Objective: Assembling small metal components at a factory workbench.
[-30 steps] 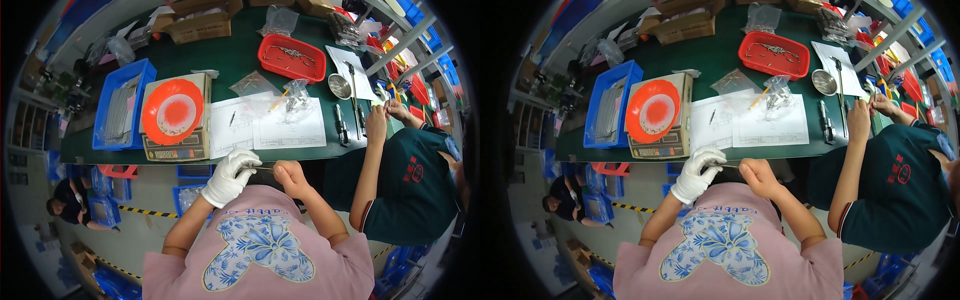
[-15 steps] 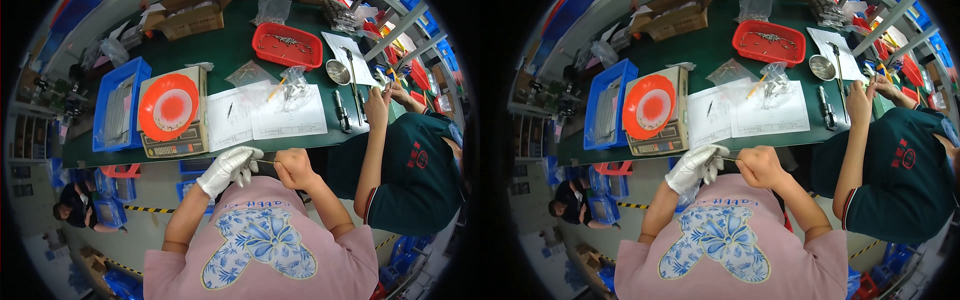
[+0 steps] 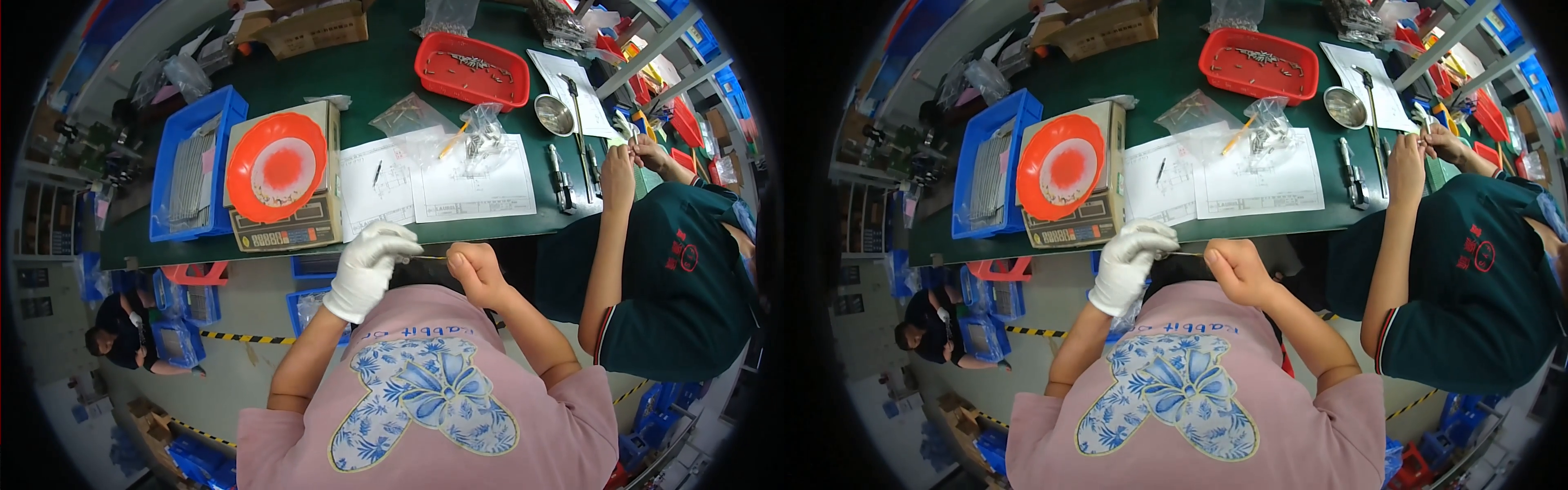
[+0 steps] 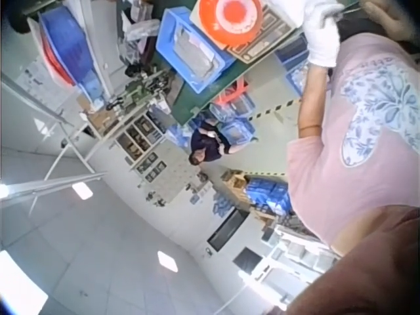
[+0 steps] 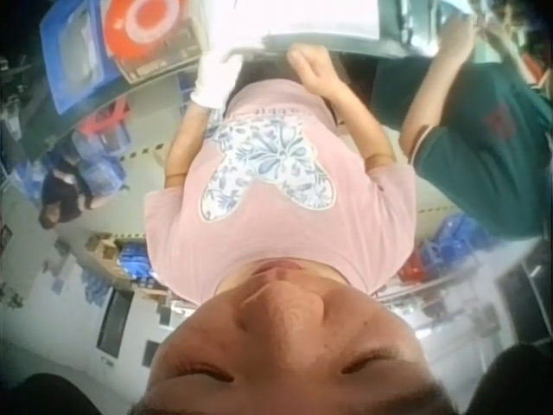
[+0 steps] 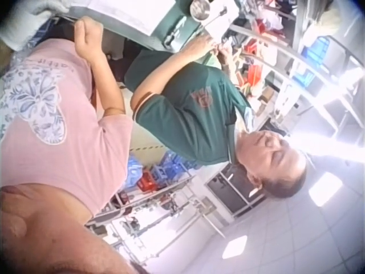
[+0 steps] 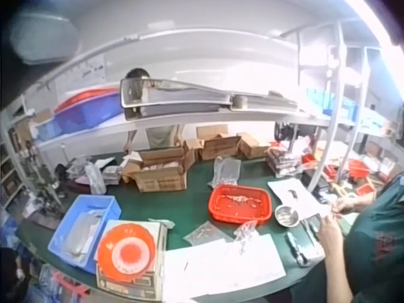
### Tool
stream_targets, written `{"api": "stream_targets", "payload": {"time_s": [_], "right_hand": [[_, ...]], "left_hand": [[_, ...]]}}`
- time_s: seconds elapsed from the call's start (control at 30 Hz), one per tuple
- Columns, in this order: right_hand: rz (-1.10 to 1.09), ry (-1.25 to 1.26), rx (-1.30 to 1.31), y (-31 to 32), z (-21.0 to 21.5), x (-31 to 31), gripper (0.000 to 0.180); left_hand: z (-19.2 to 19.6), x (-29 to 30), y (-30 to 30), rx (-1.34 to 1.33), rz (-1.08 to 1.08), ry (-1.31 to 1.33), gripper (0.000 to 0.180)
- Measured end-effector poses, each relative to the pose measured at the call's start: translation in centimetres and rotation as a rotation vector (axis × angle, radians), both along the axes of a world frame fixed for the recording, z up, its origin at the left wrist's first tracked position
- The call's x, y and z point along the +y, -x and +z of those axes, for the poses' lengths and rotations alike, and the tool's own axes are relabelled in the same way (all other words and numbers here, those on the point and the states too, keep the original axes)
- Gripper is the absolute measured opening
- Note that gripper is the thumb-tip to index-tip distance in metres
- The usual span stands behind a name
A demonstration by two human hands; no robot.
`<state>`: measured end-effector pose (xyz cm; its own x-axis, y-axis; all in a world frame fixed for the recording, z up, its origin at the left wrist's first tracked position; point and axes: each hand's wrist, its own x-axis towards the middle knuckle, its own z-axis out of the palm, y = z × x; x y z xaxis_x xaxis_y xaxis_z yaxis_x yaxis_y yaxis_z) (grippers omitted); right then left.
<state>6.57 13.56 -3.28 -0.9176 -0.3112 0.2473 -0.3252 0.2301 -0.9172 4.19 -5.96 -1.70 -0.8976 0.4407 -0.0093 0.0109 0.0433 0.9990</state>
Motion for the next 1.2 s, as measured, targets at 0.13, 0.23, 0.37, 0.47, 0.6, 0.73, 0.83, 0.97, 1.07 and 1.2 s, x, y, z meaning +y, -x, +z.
{"api": "stream_targets", "payload": {"time_s": [0.13, 0.23, 0.37, 0.47, 0.6, 0.73, 0.83, 0.97, 1.07, 1.2], "right_hand": [[-0.020, -0.215, 0.388, 0.6, 0.0, 0.2, 0.024], [0.011, -0.244, 0.358, 0.6, 0.1, 0.2, 0.029], [-0.032, 0.101, -0.018, -0.3, -0.4, -0.3, 0.029], [-0.001, 0.372, -0.392, -0.5, -0.4, -0.2, 0.031], [-0.145, 0.145, -0.036, 0.1, -0.2, 0.1, 0.029], [-0.177, -0.186, 0.405, 0.7, 0.5, 0.3, 0.021], [-0.190, -0.221, 0.453, 0.7, 0.9, 0.3, 0.017], [-0.174, -0.210, 0.461, 0.8, 0.9, 0.1, 0.016], [-0.175, -0.219, 0.485, 0.9, 1.3, 0.1, 0.015], [-0.186, -0.243, 0.505, 1.1, 1.3, 0.4, 0.014]], "left_hand": [[1.9, 0.0, 0.7, -0.656, 0.050, -0.091, 0.028], [1.2, 0.3, -0.1, -0.716, -0.088, -0.055, 0.024], [-0.3, 0.6, 0.1, 0.352, 0.009, 0.107, 0.022], [0.4, 0.9, -0.1, -0.222, 0.130, -0.055, 0.019], [0.4, 0.1, 0.5, -0.536, 0.169, -0.249, 0.024], [1.1, -0.1, 0.0, -0.456, 0.173, -0.432, 0.027], [1.8, 0.1, -0.3, -0.354, 0.224, -0.440, 0.033], [2.8, 0.1, -0.8, -0.155, -0.045, -0.045, 0.046], [1.6, -0.1, -0.7, -0.220, 0.090, -0.260, 0.047], [2.4, -0.2, -0.4, -0.344, 0.004, -0.193, 0.042]]}}
